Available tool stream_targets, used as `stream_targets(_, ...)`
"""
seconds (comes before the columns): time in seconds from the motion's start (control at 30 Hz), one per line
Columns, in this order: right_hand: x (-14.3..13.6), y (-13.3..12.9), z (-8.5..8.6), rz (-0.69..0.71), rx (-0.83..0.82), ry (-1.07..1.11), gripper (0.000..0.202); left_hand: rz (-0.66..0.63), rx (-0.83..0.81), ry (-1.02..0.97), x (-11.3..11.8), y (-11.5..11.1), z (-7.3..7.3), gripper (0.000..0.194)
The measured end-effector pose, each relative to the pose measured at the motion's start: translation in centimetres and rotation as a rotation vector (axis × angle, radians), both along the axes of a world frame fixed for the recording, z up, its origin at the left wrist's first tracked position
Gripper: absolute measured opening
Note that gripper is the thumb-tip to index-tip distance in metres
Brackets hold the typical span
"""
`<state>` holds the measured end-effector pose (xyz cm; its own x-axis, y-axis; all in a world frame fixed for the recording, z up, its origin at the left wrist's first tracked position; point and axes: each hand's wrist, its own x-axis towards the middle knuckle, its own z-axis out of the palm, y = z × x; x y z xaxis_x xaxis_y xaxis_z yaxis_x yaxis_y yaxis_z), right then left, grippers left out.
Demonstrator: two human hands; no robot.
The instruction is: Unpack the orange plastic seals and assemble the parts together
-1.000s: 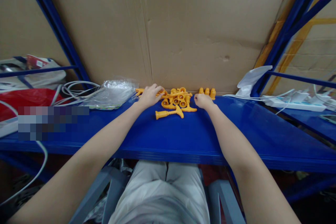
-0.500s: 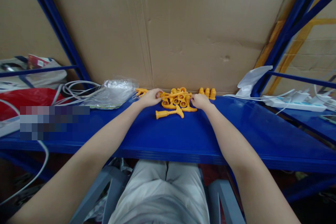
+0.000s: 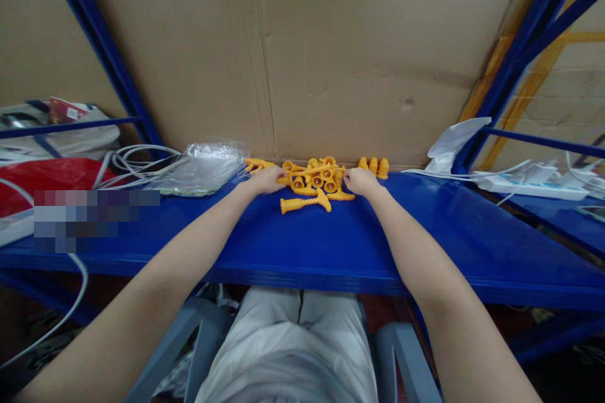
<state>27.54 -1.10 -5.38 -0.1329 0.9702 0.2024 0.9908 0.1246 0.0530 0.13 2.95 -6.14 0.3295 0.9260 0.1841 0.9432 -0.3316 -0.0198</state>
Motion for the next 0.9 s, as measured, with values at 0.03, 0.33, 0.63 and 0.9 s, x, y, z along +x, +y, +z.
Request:
stream_targets(0.03, 0.0, 0.0, 0.0, 0.002, 0.002, 0.000, 0.042, 0.007, -0.023, 0.013, 0.0, 0.0, 0.0, 0.037)
stream_targets(0.33, -0.2, -0.2, 0.3, -0.007, 0.135, 0.003, 0.043, -0.020, 0.199, -0.094, 0.3, -1.0, 0.6, 0.037)
stream_targets(0.63, -2.3, -0.1, 0.4, 0.230, 0.400, 0.177, 0.044, -0.411, 0.424, -0.251, 2.4, -1.4, 0.4, 0.054)
stream_targets(0.9, -4.3, 0.3, -0.3, 0.578, 0.321, 0.594, 0.046, -0.522, 0.478, -0.222, 3.8, -2.4, 0.2, 0.054)
